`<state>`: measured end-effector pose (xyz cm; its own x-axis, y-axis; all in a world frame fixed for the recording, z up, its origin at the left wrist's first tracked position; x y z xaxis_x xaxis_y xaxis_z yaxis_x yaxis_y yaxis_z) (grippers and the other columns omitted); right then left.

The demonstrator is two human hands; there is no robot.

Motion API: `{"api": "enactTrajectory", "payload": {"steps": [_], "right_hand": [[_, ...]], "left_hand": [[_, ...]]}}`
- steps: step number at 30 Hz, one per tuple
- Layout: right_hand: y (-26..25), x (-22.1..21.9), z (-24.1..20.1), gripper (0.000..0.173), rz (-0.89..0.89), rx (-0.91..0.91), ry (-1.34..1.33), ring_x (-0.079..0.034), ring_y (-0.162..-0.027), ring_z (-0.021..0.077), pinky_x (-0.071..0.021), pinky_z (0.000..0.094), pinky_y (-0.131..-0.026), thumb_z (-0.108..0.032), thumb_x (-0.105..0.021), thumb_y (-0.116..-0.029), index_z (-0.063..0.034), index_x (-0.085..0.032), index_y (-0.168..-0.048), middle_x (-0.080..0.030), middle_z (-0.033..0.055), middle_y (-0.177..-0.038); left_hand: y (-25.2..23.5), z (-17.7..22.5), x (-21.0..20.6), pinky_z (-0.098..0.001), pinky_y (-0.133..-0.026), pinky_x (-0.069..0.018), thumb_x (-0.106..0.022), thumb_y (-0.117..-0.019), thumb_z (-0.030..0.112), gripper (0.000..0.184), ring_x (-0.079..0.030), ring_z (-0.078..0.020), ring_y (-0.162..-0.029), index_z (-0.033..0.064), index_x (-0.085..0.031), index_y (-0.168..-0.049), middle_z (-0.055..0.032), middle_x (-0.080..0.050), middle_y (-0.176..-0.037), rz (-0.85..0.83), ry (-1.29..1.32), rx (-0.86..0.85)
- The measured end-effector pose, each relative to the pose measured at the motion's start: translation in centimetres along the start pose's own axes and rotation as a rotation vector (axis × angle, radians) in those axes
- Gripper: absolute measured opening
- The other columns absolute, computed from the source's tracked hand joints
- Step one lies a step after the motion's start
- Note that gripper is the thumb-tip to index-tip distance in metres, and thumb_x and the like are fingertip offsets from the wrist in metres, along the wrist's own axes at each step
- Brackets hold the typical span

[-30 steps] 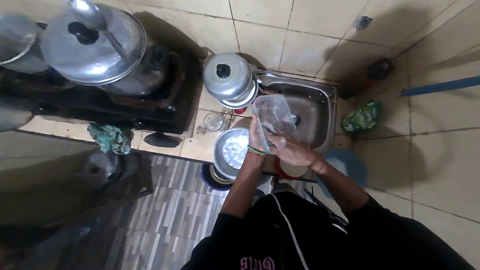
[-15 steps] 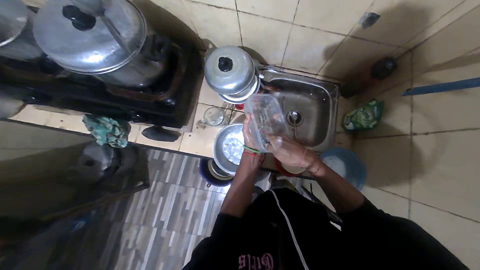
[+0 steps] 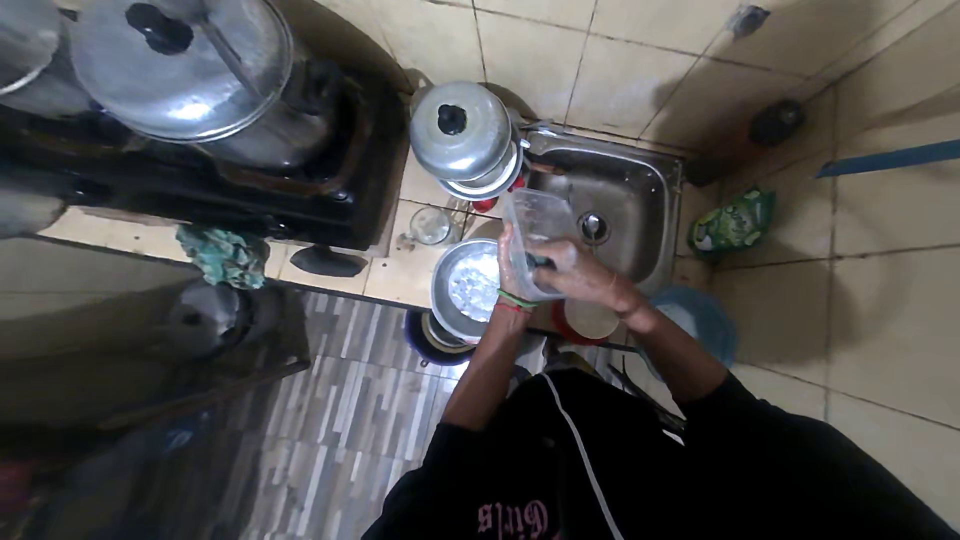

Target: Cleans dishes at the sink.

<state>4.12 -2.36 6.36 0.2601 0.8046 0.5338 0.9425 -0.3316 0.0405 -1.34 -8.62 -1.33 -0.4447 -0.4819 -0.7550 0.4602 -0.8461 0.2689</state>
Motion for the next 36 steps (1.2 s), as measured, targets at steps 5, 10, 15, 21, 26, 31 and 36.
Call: {"api": "enactTrajectory", "payload": {"steps": [5, 10, 15, 21, 26, 31, 36], "right_hand": [[-2.8, 3.2, 2.9, 0.030, 0.324, 0.214, 0.257, -0.066, -0.118, 0.0332, -0.0542, 0.0418, -0.102, 0.006, -0.068, -0.0872, 0.0021, -0.073, -0.116, -0.066, 0.0223, -0.127], [-0.2, 1.7, 2.2, 0.030, 0.060, -0.187, 0.463, -0.061, -0.119, 0.0461, -0.0495, 0.0590, -0.102, -0.012, -0.064, -0.0989, 0.0048, -0.068, -0.123, -0.063, 0.0288, -0.128], [1.4, 0.7, -0.9, 0.037, -0.110, -0.053, 0.045, -0.068, -0.110, 0.0303, -0.0538, 0.0468, -0.099, -0.007, -0.067, -0.0968, -0.0018, -0.064, -0.133, -0.070, 0.0191, -0.121], [-2.1, 3.1, 3.0, 0.027, 0.254, 0.084, 0.322, -0.069, -0.112, 0.0344, -0.0548, 0.0474, -0.100, -0.004, -0.067, -0.0932, 0.0012, -0.071, -0.120, -0.070, 0.0204, -0.122], [0.6, 0.9, 1.0, 0.025, -0.086, -0.149, 0.241, -0.067, -0.109, 0.0376, -0.0520, 0.0540, -0.098, -0.009, -0.058, -0.0998, 0.0026, -0.070, -0.119, -0.069, 0.0234, -0.116], [3.3, 0.7, -2.8, 0.033, -0.172, -0.036, -0.287, -0.061, -0.120, 0.0174, -0.0486, 0.0337, -0.104, -0.020, -0.055, -0.1020, 0.0000, -0.066, -0.126, -0.065, 0.0131, -0.131], [2.3, -0.5, -1.0, 0.027, -0.291, 0.178, 0.229, -0.068, -0.096, 0.0323, -0.0564, 0.0497, -0.083, -0.003, -0.077, -0.0787, -0.0021, -0.075, -0.105, -0.069, 0.0178, -0.104]], "left_hand": [[-0.6, -1.6, -1.3, -0.0362, -0.078, -0.0611, -0.044, -0.0989, 0.052, 0.044, -0.070, -0.0140, -0.095, 0.0183, -0.059, -0.123, -0.0029, -0.071, -0.105, 0.044, 0.144, 0.149], [-0.5, 0.3, -0.9, -0.0303, -0.075, -0.0615, -0.055, -0.0964, 0.053, 0.043, -0.071, -0.0079, -0.091, 0.0237, -0.061, -0.127, 0.0030, -0.072, -0.105, 0.012, -0.023, 0.051], [0.1, 0.7, -0.9, -0.0270, -0.079, -0.0598, -0.039, -0.1049, 0.051, 0.041, -0.069, -0.0054, -0.097, 0.0241, -0.062, -0.125, 0.0045, -0.072, -0.107, -0.021, 0.034, 0.027], [0.7, -1.8, -1.0, -0.0393, -0.088, -0.0587, -0.046, -0.0969, 0.065, 0.056, -0.066, -0.0134, -0.110, 0.0271, -0.058, -0.136, 0.0006, -0.069, -0.121, -0.059, 0.071, 0.140], [0.4, 0.4, -0.3, -0.0324, -0.089, -0.0581, -0.036, -0.1055, 0.055, 0.049, -0.065, -0.0083, -0.110, 0.0253, -0.057, -0.138, 0.0035, -0.068, -0.123, -0.028, -0.051, -0.002], [3.8, 4.3, -4.8, -0.0103, -0.065, -0.0487, -0.029, -0.1109, 0.028, 0.028, -0.058, 0.0076, -0.077, 0.0224, -0.056, -0.115, 0.0103, -0.061, -0.089, 0.254, -0.440, 0.028], [5.2, 4.5, -2.6, -0.0179, -0.075, -0.0535, -0.044, -0.1096, 0.023, 0.027, -0.062, 0.0009, -0.092, 0.0163, -0.056, -0.133, 0.0022, -0.065, -0.111, 0.048, -0.738, -0.015]]}}
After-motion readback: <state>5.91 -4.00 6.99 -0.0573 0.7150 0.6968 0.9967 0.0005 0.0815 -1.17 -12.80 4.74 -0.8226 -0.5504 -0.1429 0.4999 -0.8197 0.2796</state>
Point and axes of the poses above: each hand's wrist, its own y-axis away from the middle knuckle, its own x-axis out of the back of the hand, z = x × y, the point moved 7 cm from there along -y, towards the middle knuckle
